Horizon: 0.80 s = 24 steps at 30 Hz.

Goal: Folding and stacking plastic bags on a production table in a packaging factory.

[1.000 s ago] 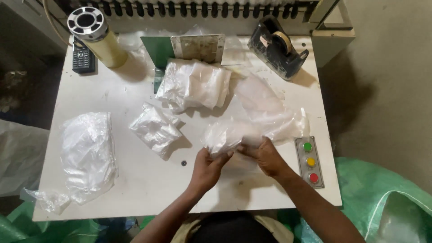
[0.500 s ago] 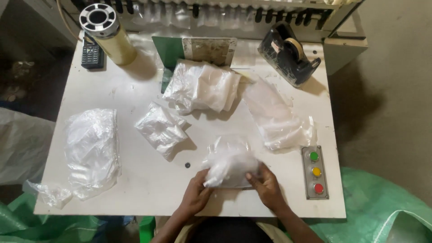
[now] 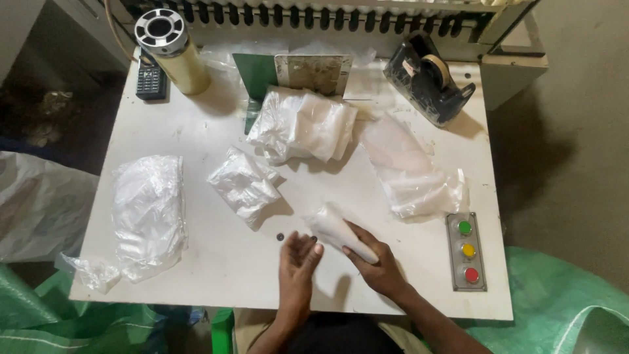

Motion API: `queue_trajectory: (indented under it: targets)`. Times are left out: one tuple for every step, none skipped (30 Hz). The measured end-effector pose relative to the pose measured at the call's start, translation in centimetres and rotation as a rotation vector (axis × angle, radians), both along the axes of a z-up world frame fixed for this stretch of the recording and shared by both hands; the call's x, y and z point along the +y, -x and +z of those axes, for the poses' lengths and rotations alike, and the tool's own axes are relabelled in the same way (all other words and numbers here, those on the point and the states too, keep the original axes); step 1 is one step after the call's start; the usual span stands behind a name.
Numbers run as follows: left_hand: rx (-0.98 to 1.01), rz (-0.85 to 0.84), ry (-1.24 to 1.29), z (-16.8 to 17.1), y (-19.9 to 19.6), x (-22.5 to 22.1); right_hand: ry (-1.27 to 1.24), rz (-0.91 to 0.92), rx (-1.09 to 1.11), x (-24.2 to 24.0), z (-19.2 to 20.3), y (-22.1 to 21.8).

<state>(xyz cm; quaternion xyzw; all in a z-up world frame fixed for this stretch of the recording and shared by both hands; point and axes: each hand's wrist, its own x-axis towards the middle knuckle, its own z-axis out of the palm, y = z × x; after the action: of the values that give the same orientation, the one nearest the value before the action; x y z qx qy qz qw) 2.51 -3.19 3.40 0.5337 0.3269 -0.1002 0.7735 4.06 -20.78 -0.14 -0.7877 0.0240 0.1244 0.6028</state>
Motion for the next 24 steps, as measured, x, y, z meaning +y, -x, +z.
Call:
queue_trajectory:
  targets:
    - [0.001, 0.001, -0.007, -0.1, 0.3, -0.3, -0.007, 0.001, 0.001, 0.3, 0.6, 0.4]
    - [0.028, -0.002, 0.175, -0.3, 0.7, -0.6, -0.195, -0.086, 0.176, 0.5, 1.2, 0.7]
    - [0.053, -0.005, 0.358, -0.4, 1.2, -0.8, -0.381, -0.175, 0.353, 0.8, 1.8, 1.0]
    - [0.054, 0.026, 0.351, -1.9, 1.2, -0.9, -0.382, -0.145, 0.365, 1.0, 1.5, 1.8]
    - [-0.028, 0.049, 0.354, -3.3, 1.2, -0.9, -0.347, -0.170, 0.232, 1.2, 1.2, 2.6]
    - [-0.119, 0.074, 0.353, -4.7, 0.8, -0.7, -0.317, -0.189, 0.090, 1.5, 1.0, 2.9]
    - [-0.128, 0.108, 0.342, -4.6, 0.8, -0.6, -0.324, -0.153, 0.093, 2.3, 1.9, 3.0]
    - [-0.220, 0.029, 0.327, -4.5, 0.9, -0.6, -0.348, -0.176, 0.033, 3.1, 2.9, 3.4]
    - [-0.309, -0.051, 0.309, -4.4, 0.9, -0.6, -0.374, -0.198, -0.026, 3.8, 3.8, 3.8]
    - [-0.309, -0.026, 0.299, -5.2, 1.1, 0.1, -0.380, -0.174, -0.017, 3.8, 2.8, 4.0]
    - [-0.332, -0.134, 0.213, -6.0, 1.2, 0.8, -0.359, -0.169, 0.021, 3.7, 1.8, 4.1]
    - [-0.356, -0.251, 0.126, -6.8, 1.0, 1.6, -0.338, -0.172, 0.052, 3.6, 0.9, 4.0]
    - [-0.358, -0.238, 0.117, -6.2, 0.5, 3.8, -0.344, -0.156, 0.053, 3.7, 1.8, 3.7]
    - [-0.417, -0.240, 0.009, -5.6, -0.2, 5.9, -0.327, -0.222, 0.146, 3.8, 2.7, 3.6]
    - [-0.476, -0.241, -0.100, -5.0, -0.8, 8.0, -0.310, -0.287, 0.239, 3.8, 3.6, 3.4]
    - [-0.474, -0.240, -0.104, -4.0, -1.2, 10.8, -0.312, -0.284, 0.242, 2.8, 2.1, 3.3]
    - [-0.472, -0.040, -0.331, -3.0, -1.6, 13.5, -0.315, -0.292, 0.104, 1.9, 0.5, 3.2]
    - [-0.468, 0.161, -0.555, -1.9, -2.2, 16.2, -0.317, -0.301, -0.038, 1.0, -1.0, 2.9]
    - [-0.470, 0.161, -0.558, -2.4, -2.4, 18.5, -0.321, -0.300, -0.039, 0.7, -0.6, 2.7]
    - [-0.428, 0.278, -0.772, -2.8, -2.7, 20.8, -0.245, -0.330, -0.021, 0.4, -0.3, 2.6]
    - [-0.380, 0.397, -0.985, -3.1, -2.9, 23.1, -0.170, -0.360, -0.002, 0.1, 0.1, 2.5]
    - [-0.386, 0.395, -0.986, -3.2, -3.0, 24.5, -0.173, -0.364, -0.006, 0.0, 0.4, 2.5]
    - [-0.150, 0.290, -1.017, -3.3, -3.1, 26.0, -0.157, -0.381, 0.026, 0.0, 0.6, 2.5]
    - [0.085, 0.179, -1.036, -3.4, -3.2, 27.2, -0.138, -0.402, 0.059, -0.2, 1.0, 2.6]
